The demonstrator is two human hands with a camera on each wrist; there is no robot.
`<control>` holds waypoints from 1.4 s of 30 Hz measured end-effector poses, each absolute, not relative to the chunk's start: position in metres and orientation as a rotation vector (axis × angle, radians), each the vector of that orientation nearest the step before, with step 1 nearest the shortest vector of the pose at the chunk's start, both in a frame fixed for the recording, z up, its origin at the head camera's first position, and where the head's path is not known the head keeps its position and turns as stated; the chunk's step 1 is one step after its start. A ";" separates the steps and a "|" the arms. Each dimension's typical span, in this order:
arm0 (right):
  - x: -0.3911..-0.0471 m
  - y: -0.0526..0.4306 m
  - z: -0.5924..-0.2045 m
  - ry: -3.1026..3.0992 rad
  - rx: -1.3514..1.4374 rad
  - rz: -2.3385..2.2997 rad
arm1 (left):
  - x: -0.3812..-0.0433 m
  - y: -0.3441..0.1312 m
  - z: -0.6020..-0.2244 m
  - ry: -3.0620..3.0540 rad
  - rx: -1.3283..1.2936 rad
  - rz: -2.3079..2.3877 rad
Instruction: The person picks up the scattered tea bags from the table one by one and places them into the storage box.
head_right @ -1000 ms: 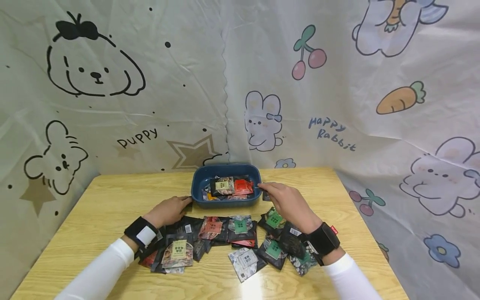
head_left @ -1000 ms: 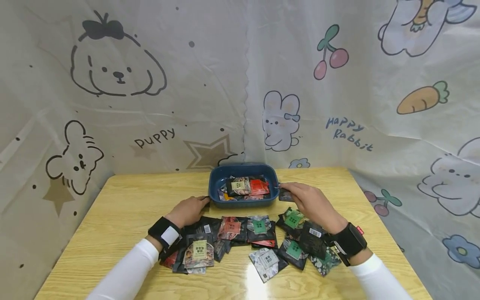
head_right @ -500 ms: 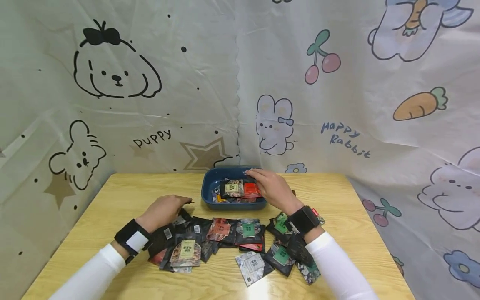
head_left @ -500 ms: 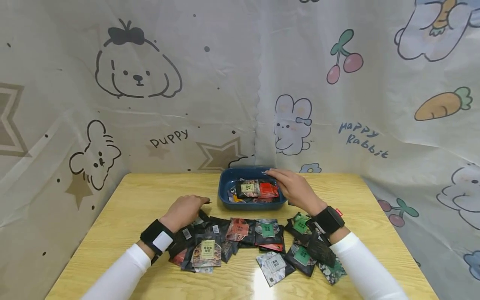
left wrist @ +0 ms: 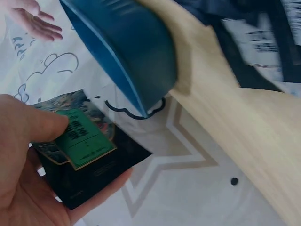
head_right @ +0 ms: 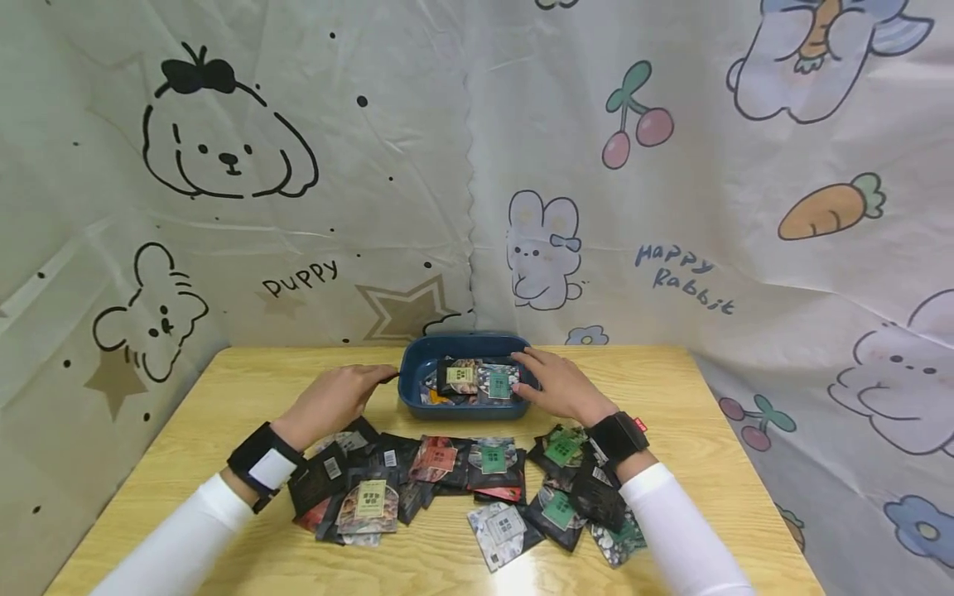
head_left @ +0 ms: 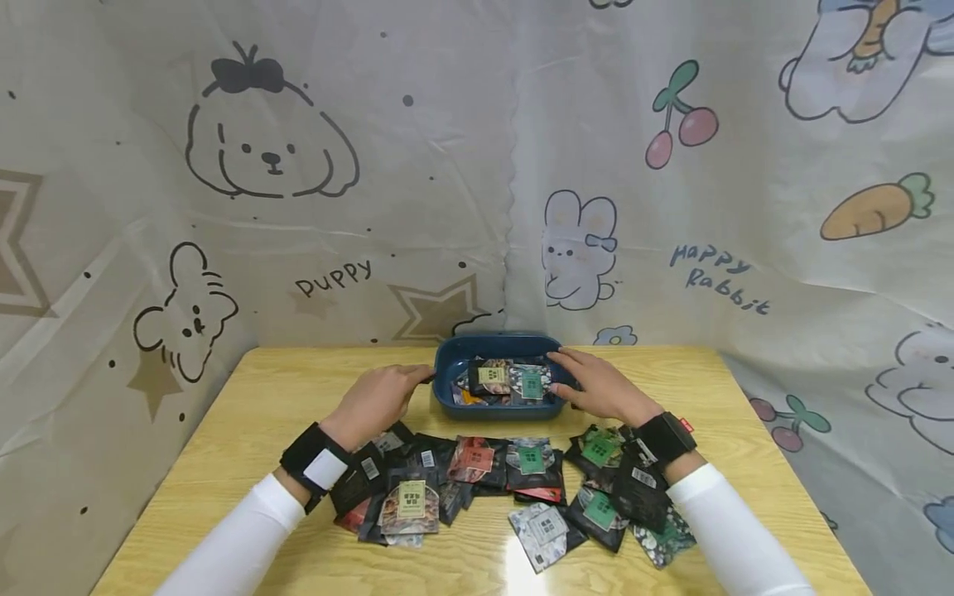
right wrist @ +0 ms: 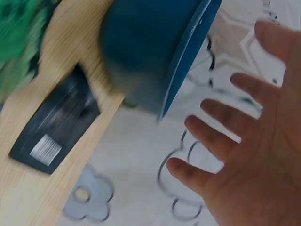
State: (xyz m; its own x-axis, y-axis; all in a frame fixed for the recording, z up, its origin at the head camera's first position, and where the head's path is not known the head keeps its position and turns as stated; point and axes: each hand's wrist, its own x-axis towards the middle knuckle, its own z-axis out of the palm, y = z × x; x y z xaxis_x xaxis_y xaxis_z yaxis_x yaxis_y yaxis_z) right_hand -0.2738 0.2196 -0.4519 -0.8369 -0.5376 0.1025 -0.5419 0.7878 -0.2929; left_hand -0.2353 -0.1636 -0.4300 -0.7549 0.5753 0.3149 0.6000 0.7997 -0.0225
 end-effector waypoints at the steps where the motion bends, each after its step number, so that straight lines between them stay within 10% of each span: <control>1: -0.275 0.223 -0.453 -2.943 0.858 0.492 | -0.239 -0.161 -0.429 -2.678 -0.894 -0.117; 16: -0.285 0.236 -0.479 -3.232 0.748 0.478 | -0.281 -0.113 -0.455 -3.083 -0.925 -0.174; 42: -0.297 0.250 -0.495 -3.168 0.722 0.218 | -0.190 -0.219 -0.484 -3.216 -0.519 -0.466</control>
State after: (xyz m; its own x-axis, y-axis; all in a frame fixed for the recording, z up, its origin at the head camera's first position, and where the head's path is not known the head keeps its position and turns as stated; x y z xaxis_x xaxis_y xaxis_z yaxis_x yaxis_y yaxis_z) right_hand -0.2972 0.2500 -0.4950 -0.8953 -0.4377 -0.0822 -0.4224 0.8930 -0.1552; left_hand -0.1901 -0.2189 -0.4836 -0.9394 0.3275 -0.1010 0.2854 0.9107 0.2987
